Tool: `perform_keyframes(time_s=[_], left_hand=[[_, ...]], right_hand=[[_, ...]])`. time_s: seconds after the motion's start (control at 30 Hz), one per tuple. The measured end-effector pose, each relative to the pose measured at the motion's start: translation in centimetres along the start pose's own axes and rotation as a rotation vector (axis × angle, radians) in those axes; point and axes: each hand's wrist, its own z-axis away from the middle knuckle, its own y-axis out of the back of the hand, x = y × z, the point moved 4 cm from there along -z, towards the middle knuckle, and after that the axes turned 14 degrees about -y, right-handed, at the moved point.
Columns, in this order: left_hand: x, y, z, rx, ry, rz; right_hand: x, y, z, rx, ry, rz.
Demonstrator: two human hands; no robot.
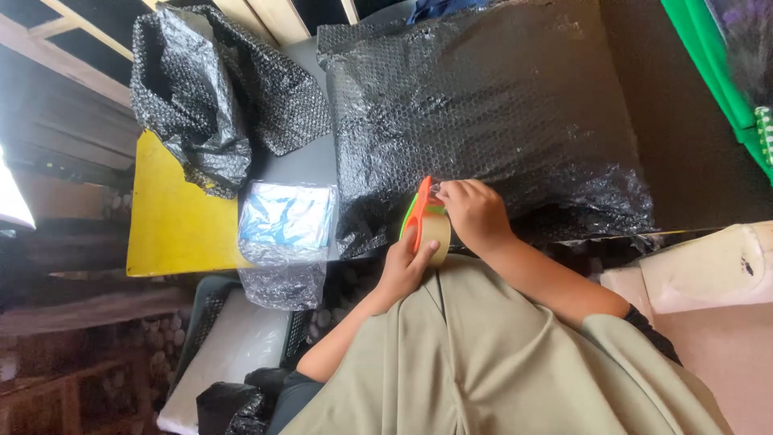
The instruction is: Wrapping a large object in black bubble wrap and securing it with clear tape using a handheld dispenser.
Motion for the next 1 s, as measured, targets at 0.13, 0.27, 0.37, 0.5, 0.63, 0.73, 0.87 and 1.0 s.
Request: perform_keyframes(time_s=[0.13, 0.27, 0.37, 0.5, 0.63, 0.73, 0.87, 1.0], left_hand=[[4.2, 2.2, -1.4, -0.028, 0.015, 0.073], [-0.7, 2.8, -0.8, -0.060, 0.199, 0.046], [-1.7, 3.8, -1.0, -0.073, 0.228, 0.059], [-3.5, 5.0, -1.3, -0.096, 0.212, 0.088], [-0.7, 6.6, -1.6, -0.154, 0.129, 0.207], [0.3, 7.8, -1.9, -0.210, -0.007, 0.163], [0.5, 9.1, -1.7, -0.248, -0.181, 0.034], [1.1, 9.9, -2.2, -0.275, -0.393, -0.156]], right_hand=[[0.2, -1.5, -0.3, -0.059, 0.017, 0.062], [-0.7, -1.1, -1.1, -0.105, 0.003, 0.062], [-2.2, -0.2, -1.5, -0.121, -0.023, -0.012], [-3.6, -0.1, -1.8, -0.122, -0.067, -0.183], [-2.7, -0.1, -3.2, -0.251, -0.236, -0.347], [-2.5, -0.3, -3.7, -0.397, -0.475, -0.554], [-3.5, 0.5, -4.6, -0.400, -0.507, -0.559], [-4.8, 2.2, -5.9, -0.377, -0.406, -0.605]])
